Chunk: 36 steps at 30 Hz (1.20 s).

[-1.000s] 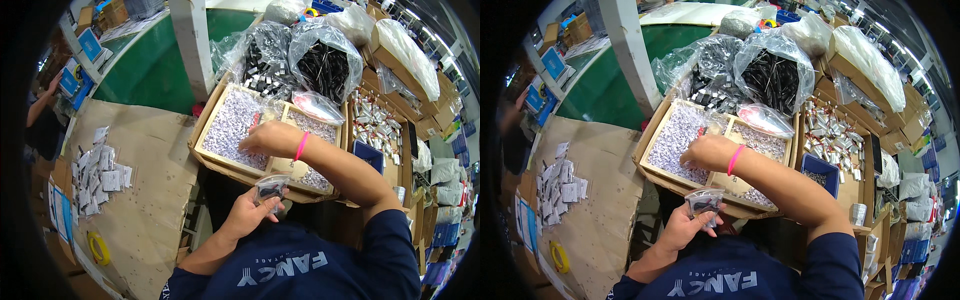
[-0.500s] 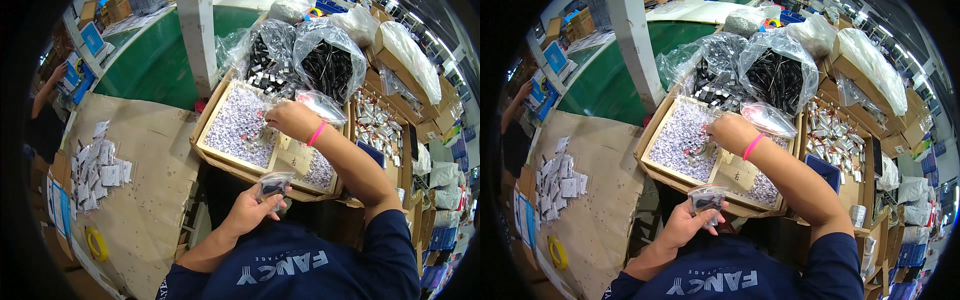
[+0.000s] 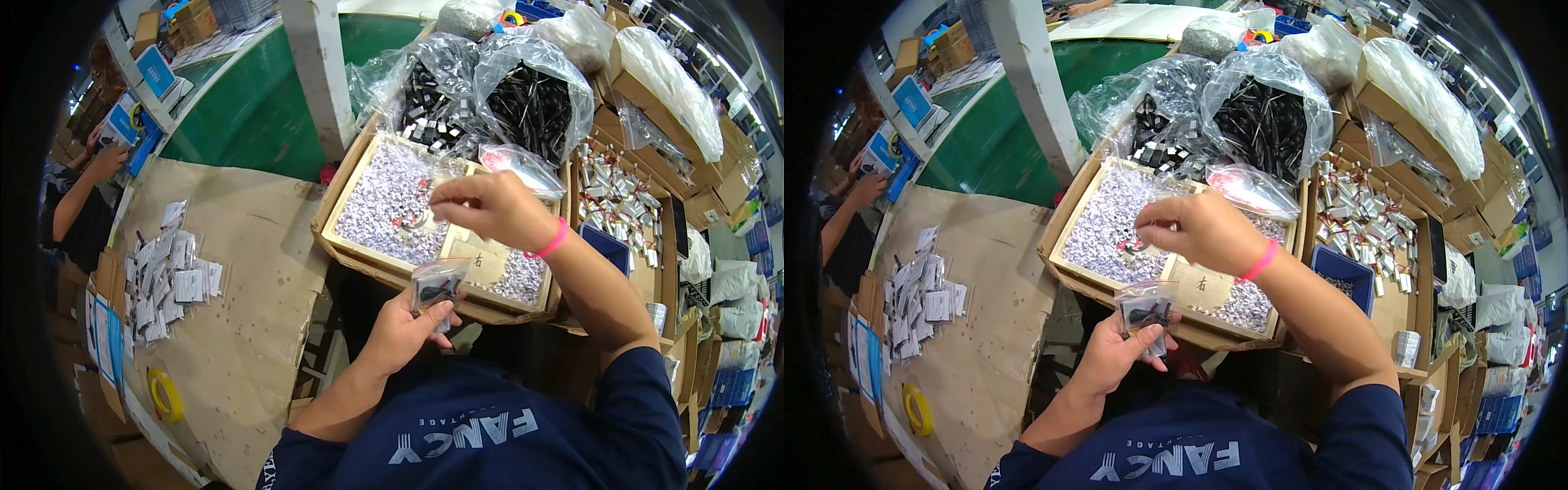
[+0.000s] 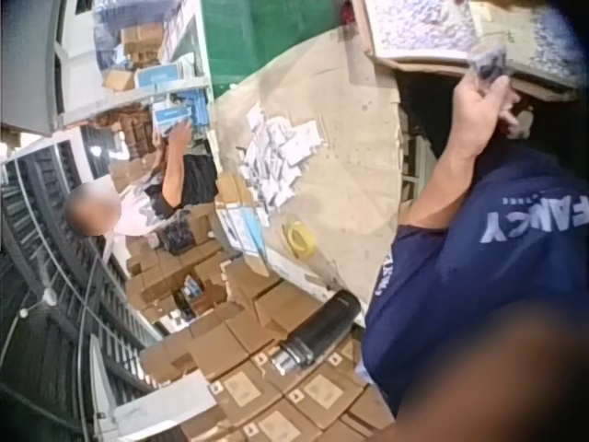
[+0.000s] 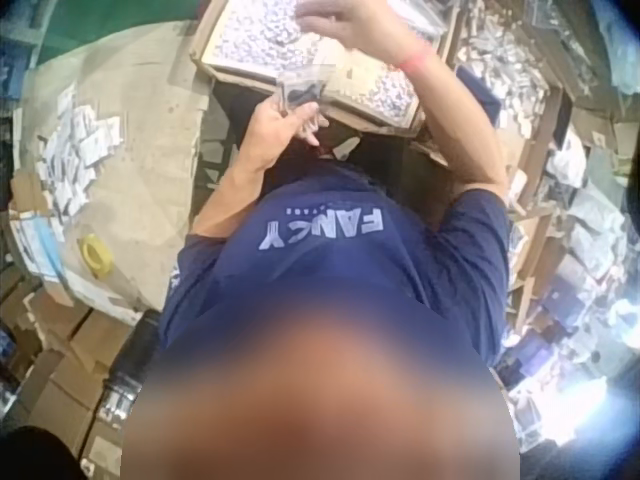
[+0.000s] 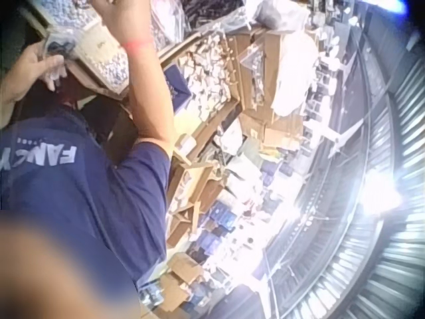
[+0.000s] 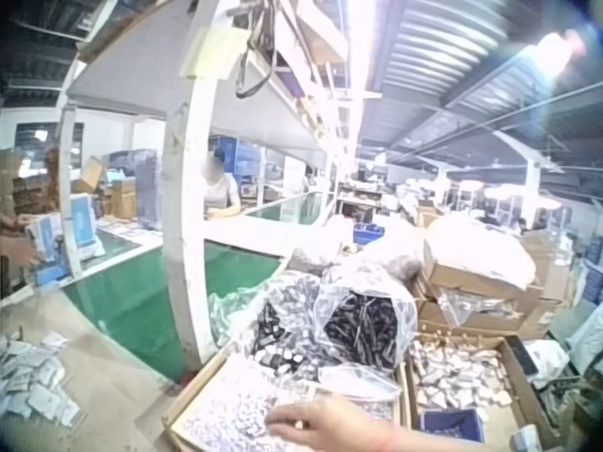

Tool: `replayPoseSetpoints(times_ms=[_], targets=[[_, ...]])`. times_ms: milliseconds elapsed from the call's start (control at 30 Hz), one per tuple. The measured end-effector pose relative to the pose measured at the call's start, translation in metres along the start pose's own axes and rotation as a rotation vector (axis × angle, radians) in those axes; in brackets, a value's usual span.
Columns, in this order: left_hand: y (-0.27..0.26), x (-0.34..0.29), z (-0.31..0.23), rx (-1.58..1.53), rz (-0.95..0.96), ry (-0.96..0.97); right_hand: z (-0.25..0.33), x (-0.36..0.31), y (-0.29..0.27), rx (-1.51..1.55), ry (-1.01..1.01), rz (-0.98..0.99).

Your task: The person assembles small electronic components by hand, picking items from trays and placing them into clear plastic bags. The person repeatedly handles small metallic parts and wires, organizing them into individual packages on a cluttered workbench.

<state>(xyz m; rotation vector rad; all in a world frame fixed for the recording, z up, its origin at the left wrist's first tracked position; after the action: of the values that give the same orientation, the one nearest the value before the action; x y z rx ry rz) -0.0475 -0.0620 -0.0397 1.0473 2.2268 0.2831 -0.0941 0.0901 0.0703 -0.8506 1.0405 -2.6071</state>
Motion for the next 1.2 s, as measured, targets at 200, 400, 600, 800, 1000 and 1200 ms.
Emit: replayPoseSetpoints(times_ms=[200,400,600,800,1000,1200], targets=[[0.014,0.006,-0.003,0.079,-0.005,-0.010,0.031,-0.033,-0.005,0.217,0.284,0.250],[0.039,0.014,0.000,0.241,0.000,-0.061,0.046,-0.046,-0.026,-0.008,0.171,0.375],[0.066,0.022,-0.007,0.130,0.204,-0.033,0.076,-0.049,-0.072,-0.189,-0.042,0.036],[0.081,0.025,-0.017,0.020,0.328,0.089,0.053,-0.094,-0.077,0.134,0.401,-0.276],[0.087,0.027,-0.019,0.001,0.399,0.106,0.046,-0.124,-0.049,0.410,0.491,-0.422],[0.084,0.022,-0.024,0.124,0.368,0.302,0.055,-0.125,-0.042,0.315,0.312,-0.477]])
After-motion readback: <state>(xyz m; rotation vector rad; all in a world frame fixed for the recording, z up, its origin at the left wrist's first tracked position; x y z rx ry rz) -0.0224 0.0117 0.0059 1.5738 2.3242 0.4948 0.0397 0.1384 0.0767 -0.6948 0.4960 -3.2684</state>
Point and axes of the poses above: each hand's wrist, its own x-axis towards the middle knuckle, its own y-axis out of the palm, z = x × y, the point moved 6 cm from there along x, towards the middle knuckle, and after that the axes turned 15 degrees about -y, right-handed, at the moved point
